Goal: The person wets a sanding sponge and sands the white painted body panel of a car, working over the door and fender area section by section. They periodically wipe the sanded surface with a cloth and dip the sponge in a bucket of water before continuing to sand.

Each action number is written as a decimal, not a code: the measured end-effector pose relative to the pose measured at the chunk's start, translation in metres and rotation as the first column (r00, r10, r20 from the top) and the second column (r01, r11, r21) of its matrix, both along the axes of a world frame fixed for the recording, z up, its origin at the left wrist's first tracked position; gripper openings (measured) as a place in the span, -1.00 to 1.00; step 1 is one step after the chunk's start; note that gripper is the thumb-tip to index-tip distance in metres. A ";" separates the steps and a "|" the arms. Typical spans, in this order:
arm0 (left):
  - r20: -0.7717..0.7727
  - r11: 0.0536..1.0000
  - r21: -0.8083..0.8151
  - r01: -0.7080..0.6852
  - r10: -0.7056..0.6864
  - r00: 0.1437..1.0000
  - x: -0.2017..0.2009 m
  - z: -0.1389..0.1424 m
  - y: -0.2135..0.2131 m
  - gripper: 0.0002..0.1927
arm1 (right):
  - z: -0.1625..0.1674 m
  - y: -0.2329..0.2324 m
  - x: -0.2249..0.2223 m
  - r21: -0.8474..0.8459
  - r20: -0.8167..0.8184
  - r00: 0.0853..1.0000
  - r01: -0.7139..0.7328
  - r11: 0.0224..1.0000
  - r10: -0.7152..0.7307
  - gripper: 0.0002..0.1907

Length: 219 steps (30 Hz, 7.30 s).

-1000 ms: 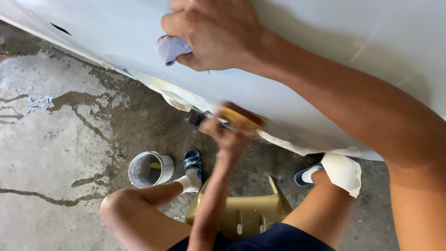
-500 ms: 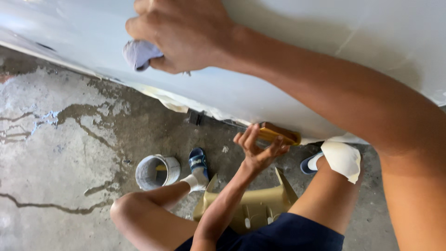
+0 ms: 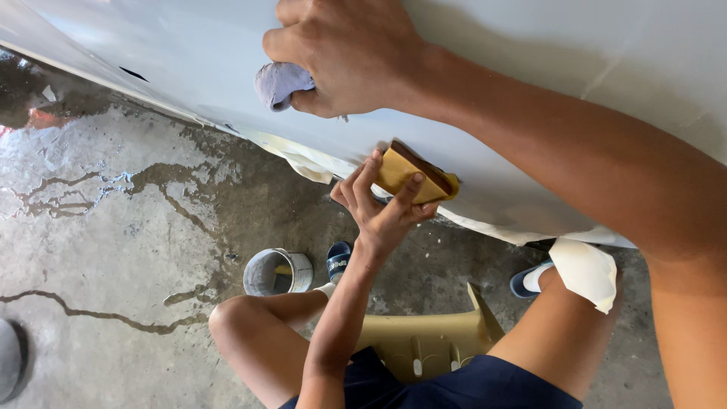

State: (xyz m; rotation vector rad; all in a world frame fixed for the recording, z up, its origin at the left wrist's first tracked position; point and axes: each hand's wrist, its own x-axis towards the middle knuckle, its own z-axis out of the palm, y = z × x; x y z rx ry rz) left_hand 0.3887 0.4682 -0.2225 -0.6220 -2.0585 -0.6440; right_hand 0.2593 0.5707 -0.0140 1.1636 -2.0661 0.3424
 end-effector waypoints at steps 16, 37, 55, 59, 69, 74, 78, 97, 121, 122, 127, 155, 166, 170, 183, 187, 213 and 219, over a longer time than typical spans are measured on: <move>0.094 0.881 0.422 -0.213 0.191 0.977 -0.084 -0.001 -0.089 -0.31 | -0.002 0.009 -0.001 0.022 -0.034 0.999 0.036 0.999 -0.035 -0.69; 0.057 0.767 0.625 -0.142 0.137 0.989 -0.144 0.038 -0.142 -0.41 | 0.015 0.003 0.000 0.108 -0.067 0.993 0.103 0.989 -0.097 -0.67; 0.118 0.655 0.738 -0.165 0.115 0.986 -0.181 0.019 -0.178 -0.46 | 0.025 0.000 0.001 0.169 -0.025 0.985 0.171 0.971 -0.169 -0.62; 0.135 0.620 0.770 -0.151 0.073 0.988 -0.182 0.010 -0.180 -0.45 | 0.028 -0.002 0.001 0.180 -0.020 0.986 0.168 0.969 -0.167 -0.67; 0.175 0.494 0.845 -0.205 0.107 0.979 -0.202 -0.003 -0.191 -0.45 | 0.036 -0.012 0.003 0.250 -0.086 0.974 0.227 0.941 -0.212 -0.61; 0.129 0.470 0.871 -0.143 0.062 0.990 -0.217 -0.017 -0.201 -0.49 | 0.033 -0.007 -0.004 0.297 -0.061 0.980 0.199 0.934 -0.190 -0.57; 0.173 0.390 0.895 -0.218 0.146 0.974 -0.232 -0.029 -0.215 -0.53 | 0.031 -0.002 -0.008 0.319 0.012 0.984 0.167 0.933 -0.180 -0.61; 0.408 0.197 0.880 -0.432 0.148 0.901 -0.242 -0.014 -0.252 -0.50 | 0.014 0.004 -0.015 0.234 0.153 0.979 0.099 0.967 -0.138 -0.71; 0.277 0.006 0.960 -0.280 0.131 0.952 -0.256 -0.026 -0.275 -0.56 | 0.025 -0.003 -0.006 0.293 0.059 0.981 0.159 0.943 -0.184 -0.66; 0.267 0.051 0.959 -0.279 0.179 0.947 -0.257 -0.025 -0.276 -0.56 | 0.025 -0.002 -0.007 0.293 0.070 0.981 0.152 0.944 -0.179 -0.65; 0.321 -0.112 0.942 -0.315 0.040 0.946 -0.255 -0.015 -0.273 -0.54 | 0.033 -0.009 -0.003 0.309 0.082 0.972 0.187 0.933 -0.222 -0.64; 0.339 -0.142 0.928 -0.346 -0.068 0.938 -0.265 -0.078 -0.292 -0.59 | 0.041 -0.013 -0.005 0.311 0.118 0.977 0.135 0.941 -0.179 -0.60; 0.839 0.857 -0.514 -0.036 0.510 0.190 -0.139 -0.086 -0.263 -0.46 | 0.039 -0.012 -0.004 0.265 -0.027 0.977 0.213 0.941 -0.213 -0.67; 0.967 0.976 -0.148 0.159 0.110 0.229 -0.072 -0.065 -0.207 -0.46 | 0.041 -0.010 -0.001 0.233 0.008 0.987 0.156 0.960 -0.162 -0.69; 0.967 0.899 -0.204 0.387 0.122 0.226 -0.013 -0.069 -0.154 -0.38 | 0.031 0.003 -0.007 -0.068 0.040 0.996 0.088 0.994 -0.085 -0.59; 0.923 0.857 -0.354 0.375 0.254 0.290 -0.013 -0.062 -0.167 -0.36 | 0.028 0.000 -0.004 -0.138 0.024 0.991 0.133 0.981 -0.131 -0.50; 0.954 0.900 -0.249 0.357 0.164 0.252 -0.010 -0.068 -0.168 -0.41 | 0.019 -0.041 -0.048 0.062 -0.289 0.896 0.369 0.927 -0.338 -0.86; 0.953 0.902 -0.243 0.357 0.153 0.260 -0.007 -0.069 -0.164 -0.41 | 0.028 -0.045 -0.048 0.105 -0.259 0.917 0.339 0.935 -0.303 -0.83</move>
